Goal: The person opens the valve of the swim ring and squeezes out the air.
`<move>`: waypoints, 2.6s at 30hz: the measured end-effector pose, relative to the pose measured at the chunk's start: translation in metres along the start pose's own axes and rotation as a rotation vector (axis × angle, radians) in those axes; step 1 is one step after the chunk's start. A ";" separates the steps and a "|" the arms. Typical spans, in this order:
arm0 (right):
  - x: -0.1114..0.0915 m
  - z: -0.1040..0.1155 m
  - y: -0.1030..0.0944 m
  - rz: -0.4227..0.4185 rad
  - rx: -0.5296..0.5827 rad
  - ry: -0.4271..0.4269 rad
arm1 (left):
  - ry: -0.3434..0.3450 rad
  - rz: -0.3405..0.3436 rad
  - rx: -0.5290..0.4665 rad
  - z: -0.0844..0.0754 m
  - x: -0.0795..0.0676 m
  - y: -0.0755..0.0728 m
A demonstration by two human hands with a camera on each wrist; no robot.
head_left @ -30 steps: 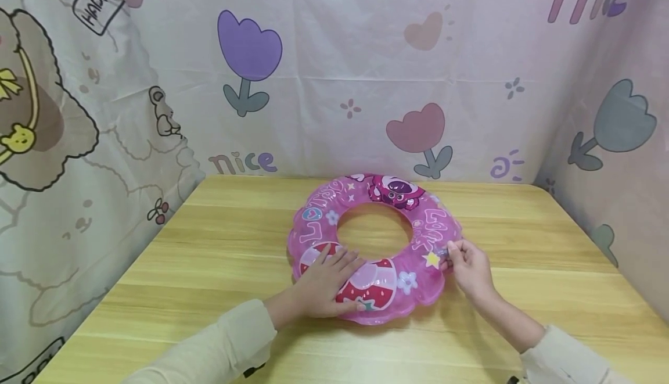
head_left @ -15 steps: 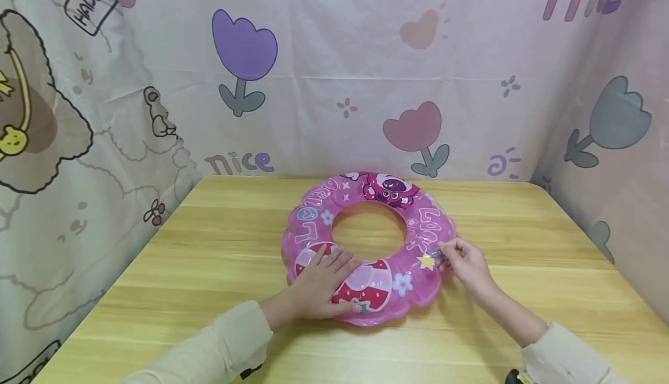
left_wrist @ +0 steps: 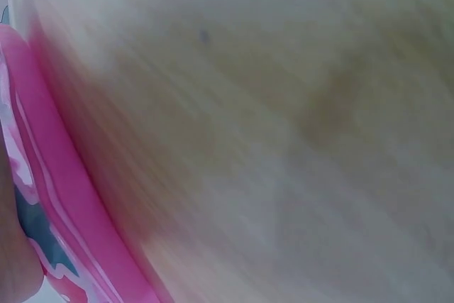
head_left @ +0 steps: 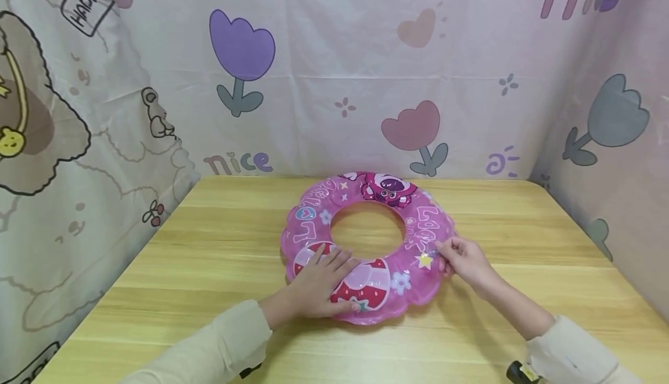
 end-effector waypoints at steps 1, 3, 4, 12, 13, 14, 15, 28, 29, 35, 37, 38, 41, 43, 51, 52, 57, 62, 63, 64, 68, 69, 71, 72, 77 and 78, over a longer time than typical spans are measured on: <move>0.000 -0.001 0.001 0.009 0.028 0.008 | 0.000 0.001 -0.003 0.000 0.000 0.000; -0.001 -0.003 0.003 0.022 0.083 0.019 | 0.001 0.000 -0.010 0.000 0.000 0.001; -0.002 -0.003 0.004 0.025 0.105 0.021 | 0.002 -0.001 -0.011 0.000 0.000 0.001; -0.006 -0.007 0.006 -0.038 0.227 0.013 | 0.021 -0.032 -0.019 -0.001 0.000 0.001; -0.006 -0.007 0.006 -0.052 0.235 0.007 | 0.023 -0.034 -0.022 -0.001 0.000 0.001; -0.007 -0.007 0.005 -0.062 0.244 -0.001 | 0.022 -0.033 -0.023 -0.001 0.000 0.001; -0.008 -0.007 0.004 -0.073 0.267 -0.003 | 0.020 -0.032 -0.024 0.000 0.000 0.001; -0.010 -0.012 -0.054 -0.069 0.236 -0.176 | 0.007 0.063 -0.009 0.012 -0.001 -0.002; -0.010 -0.012 -0.054 -0.078 0.188 -0.174 | 0.010 0.065 -0.008 0.012 -0.001 -0.002; -0.006 -0.011 -0.044 -0.147 -0.085 -0.205 | 0.048 0.041 0.020 0.019 -0.002 -0.004; -0.005 -0.009 -0.040 -0.164 -0.141 -0.238 | 0.063 0.032 0.024 0.021 -0.004 -0.005; -0.004 -0.008 -0.038 -0.171 -0.173 -0.258 | 0.068 0.031 0.022 0.022 -0.004 -0.006; 0.000 -0.004 -0.036 -0.211 -0.275 -0.327 | 0.085 0.022 0.019 0.025 -0.006 -0.008; 0.003 -0.003 -0.036 -0.244 -0.329 -0.363 | 0.098 0.009 0.020 0.026 -0.005 -0.009; 0.021 0.003 -0.026 -0.231 -0.356 -0.483 | 0.124 -0.016 0.002 0.033 -0.005 -0.014; 0.023 0.003 -0.023 -0.211 -0.345 -0.494 | 0.126 -0.014 -0.001 0.034 -0.005 -0.014; 0.030 0.006 -0.010 -0.124 -0.359 -0.553 | 0.135 -0.004 -0.025 0.035 -0.005 -0.013; 0.036 0.012 0.000 -0.056 -0.413 -0.644 | 0.139 -0.002 -0.036 0.038 -0.004 -0.013; 0.038 0.013 0.001 -0.041 -0.416 -0.653 | 0.140 -0.003 -0.034 0.038 -0.003 -0.013; 0.039 0.013 0.002 -0.027 -0.422 -0.658 | 0.142 -0.005 -0.030 0.038 -0.003 -0.013; 0.043 0.011 0.007 0.016 -0.459 -0.670 | 0.158 -0.013 -0.022 0.038 -0.003 -0.014; 0.043 0.010 0.008 0.023 -0.473 -0.671 | 0.159 -0.013 -0.020 0.037 -0.002 -0.014; 0.044 0.007 0.009 0.028 -0.508 -0.682 | 0.154 -0.009 -0.021 0.038 -0.002 -0.014; 0.044 0.006 0.010 0.027 -0.522 -0.688 | 0.153 -0.008 -0.022 0.038 -0.002 -0.015; 0.041 0.002 0.009 0.014 -0.551 -0.690 | 0.137 -0.023 -0.031 0.041 -0.001 -0.018; 0.040 0.002 0.009 0.013 -0.556 -0.690 | 0.134 -0.031 -0.027 0.041 -0.001 -0.020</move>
Point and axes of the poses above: each hand's wrist, its own x-axis towards the middle knuckle, its own y-axis out of the palm, z = x × y, the point moved 6 cm from there along x, towards the middle knuckle, and after that the axes turned 1 degree about -y, right-handed, at the moved point
